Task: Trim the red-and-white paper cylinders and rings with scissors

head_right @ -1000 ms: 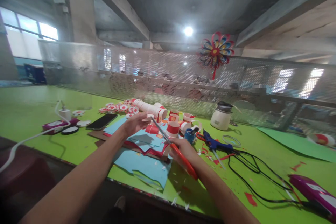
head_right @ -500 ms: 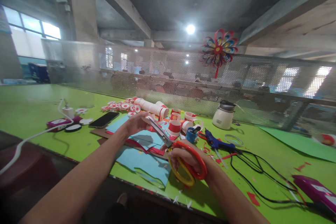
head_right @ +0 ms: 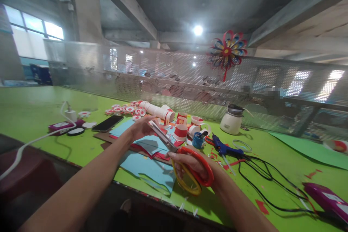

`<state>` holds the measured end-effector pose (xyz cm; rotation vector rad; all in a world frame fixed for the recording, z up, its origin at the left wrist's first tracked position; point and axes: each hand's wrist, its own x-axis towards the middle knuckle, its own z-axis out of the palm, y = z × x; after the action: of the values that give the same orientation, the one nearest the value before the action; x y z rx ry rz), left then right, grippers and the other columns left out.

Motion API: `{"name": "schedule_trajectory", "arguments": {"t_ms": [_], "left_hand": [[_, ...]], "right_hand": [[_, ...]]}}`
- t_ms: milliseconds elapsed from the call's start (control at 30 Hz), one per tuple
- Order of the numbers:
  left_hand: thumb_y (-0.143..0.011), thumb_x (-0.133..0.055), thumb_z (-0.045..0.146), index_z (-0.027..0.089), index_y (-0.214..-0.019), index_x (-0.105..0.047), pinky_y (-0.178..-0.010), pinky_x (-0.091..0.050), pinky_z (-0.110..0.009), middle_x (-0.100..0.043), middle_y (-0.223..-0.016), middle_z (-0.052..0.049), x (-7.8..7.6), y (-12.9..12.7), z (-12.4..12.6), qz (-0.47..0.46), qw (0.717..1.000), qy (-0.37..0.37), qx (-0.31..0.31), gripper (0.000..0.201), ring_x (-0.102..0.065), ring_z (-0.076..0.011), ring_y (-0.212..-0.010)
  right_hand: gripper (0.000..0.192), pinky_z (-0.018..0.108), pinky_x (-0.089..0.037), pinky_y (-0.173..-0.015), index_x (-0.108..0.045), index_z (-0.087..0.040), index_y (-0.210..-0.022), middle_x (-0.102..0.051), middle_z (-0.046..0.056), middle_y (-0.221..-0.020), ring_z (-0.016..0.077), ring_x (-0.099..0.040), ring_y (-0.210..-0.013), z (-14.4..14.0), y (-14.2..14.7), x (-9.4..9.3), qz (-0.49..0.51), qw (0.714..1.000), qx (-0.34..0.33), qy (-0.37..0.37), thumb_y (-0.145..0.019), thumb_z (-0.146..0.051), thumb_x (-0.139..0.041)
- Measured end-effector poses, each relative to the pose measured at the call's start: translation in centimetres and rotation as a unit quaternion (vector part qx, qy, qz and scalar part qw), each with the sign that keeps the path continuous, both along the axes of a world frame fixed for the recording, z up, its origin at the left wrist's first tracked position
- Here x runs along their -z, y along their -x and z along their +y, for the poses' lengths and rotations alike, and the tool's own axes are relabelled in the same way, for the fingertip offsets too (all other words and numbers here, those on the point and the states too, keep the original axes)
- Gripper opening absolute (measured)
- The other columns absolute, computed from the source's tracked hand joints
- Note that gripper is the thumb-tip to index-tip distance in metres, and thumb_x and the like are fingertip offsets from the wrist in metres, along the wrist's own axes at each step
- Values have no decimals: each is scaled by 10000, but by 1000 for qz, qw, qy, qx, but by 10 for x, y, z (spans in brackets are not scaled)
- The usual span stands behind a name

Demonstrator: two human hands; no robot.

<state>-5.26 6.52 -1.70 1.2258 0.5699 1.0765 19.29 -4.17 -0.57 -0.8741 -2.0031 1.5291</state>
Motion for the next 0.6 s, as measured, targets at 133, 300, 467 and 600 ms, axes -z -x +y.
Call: {"name": "schedule_trajectory", "arguments": {"t_ms": [133, 300, 467, 600], "left_hand": [[-746, -576, 461, 112, -680, -604, -439, -311, -216, -566, -573, -39, 0, -2, -1, 8, 1000, 1, -7, 356, -474, -97, -472], [-734, -596, 452, 125, -684, -601, -449, -320, -219, -577, -588, -43, -1, -3, -3, 16, 1000, 4, -23, 331, -503, -111, -494], [-725, -605, 448, 119, -679, -603, -457, -315, -228, -578, -569, -44, -3, -4, -6, 24, 999, 10, -21, 332, -500, -116, -496], [-717, -614, 434, 116, -701, -609, -461, -311, -230, -598, -591, -51, -3, -4, -6, 19, 1000, 12, -22, 318, -490, -112, -490]], "right_hand": [[460, 211, -430, -546, -506, -154, -536, -516, -13, -542, 82, -489, -503, 0, 2, 1, 12, 1000, 14, 12, -876, -461, -469], [483, 209, -407, -502, -489, -171, -537, -457, -36, -515, 75, -434, -462, -2, 4, -2, -27, 999, 30, -9, -875, -512, -432], [401, 218, -350, -454, -616, -182, -682, -437, -47, -510, 80, -392, -437, -2, 3, -2, -69, 994, 69, -52, -869, -496, -453], [396, 229, -365, -466, -682, -201, -896, -442, -45, -489, 98, -405, -441, -1, 5, -1, -87, 987, 74, -110, -881, -503, -426]]}}
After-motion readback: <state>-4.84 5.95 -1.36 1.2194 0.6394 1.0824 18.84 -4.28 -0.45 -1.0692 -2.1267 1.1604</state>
